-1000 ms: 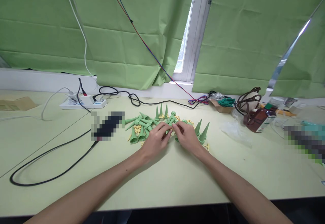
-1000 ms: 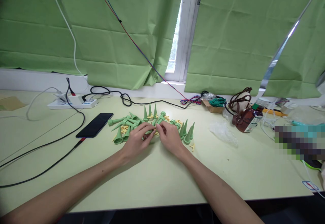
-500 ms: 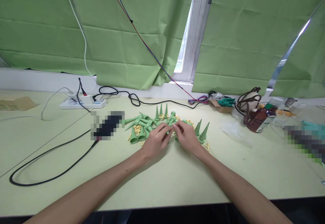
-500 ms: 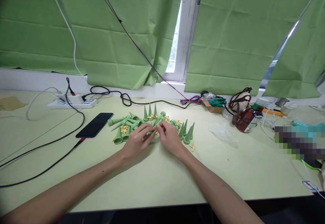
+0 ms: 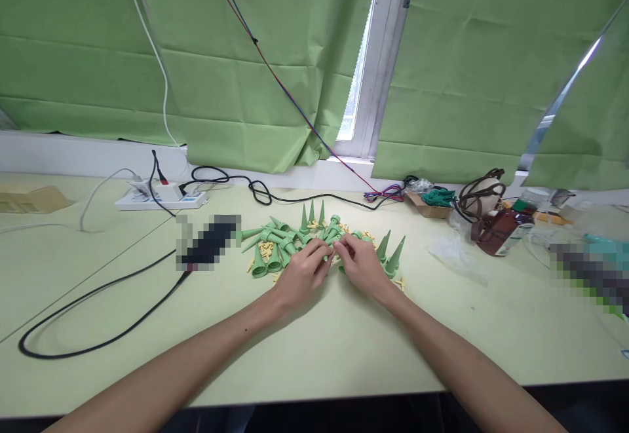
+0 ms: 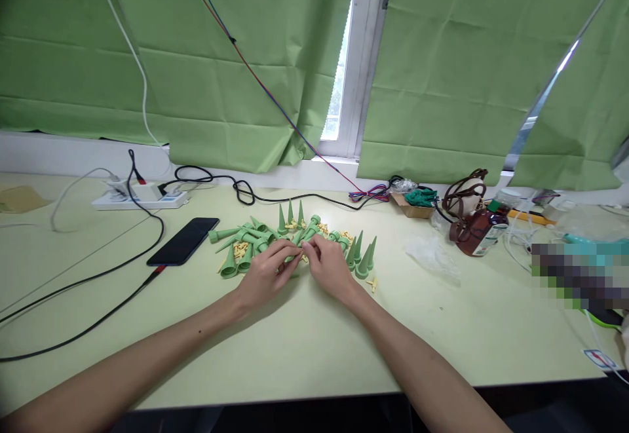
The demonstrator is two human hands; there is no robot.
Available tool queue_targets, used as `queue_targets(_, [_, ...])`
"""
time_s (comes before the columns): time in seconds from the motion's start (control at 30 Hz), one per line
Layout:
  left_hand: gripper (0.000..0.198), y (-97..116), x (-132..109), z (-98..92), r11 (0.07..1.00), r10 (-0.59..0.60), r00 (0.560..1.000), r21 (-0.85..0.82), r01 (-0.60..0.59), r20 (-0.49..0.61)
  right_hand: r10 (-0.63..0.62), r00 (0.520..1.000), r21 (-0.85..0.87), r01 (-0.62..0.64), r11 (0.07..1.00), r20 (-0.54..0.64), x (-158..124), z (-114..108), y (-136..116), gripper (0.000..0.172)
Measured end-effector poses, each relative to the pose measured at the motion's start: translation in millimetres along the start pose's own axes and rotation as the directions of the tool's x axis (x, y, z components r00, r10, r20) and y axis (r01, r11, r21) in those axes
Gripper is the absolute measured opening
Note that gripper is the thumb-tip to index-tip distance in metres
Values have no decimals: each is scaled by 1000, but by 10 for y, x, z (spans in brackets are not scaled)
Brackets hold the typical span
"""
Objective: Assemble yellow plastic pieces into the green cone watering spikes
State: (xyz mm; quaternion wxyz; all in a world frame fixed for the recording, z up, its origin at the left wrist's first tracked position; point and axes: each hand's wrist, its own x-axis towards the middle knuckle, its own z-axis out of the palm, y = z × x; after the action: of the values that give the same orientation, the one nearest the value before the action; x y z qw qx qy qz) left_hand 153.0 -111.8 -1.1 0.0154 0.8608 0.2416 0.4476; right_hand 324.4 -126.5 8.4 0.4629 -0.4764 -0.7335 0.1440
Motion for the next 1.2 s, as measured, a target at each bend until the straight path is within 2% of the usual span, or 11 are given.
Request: queue_targets(1.2, [13, -57, -14, -3, 999, 11, 998, -38, -9, 56, 20, 1000, -42, -19, 999, 21, 1, 16, 53, 40])
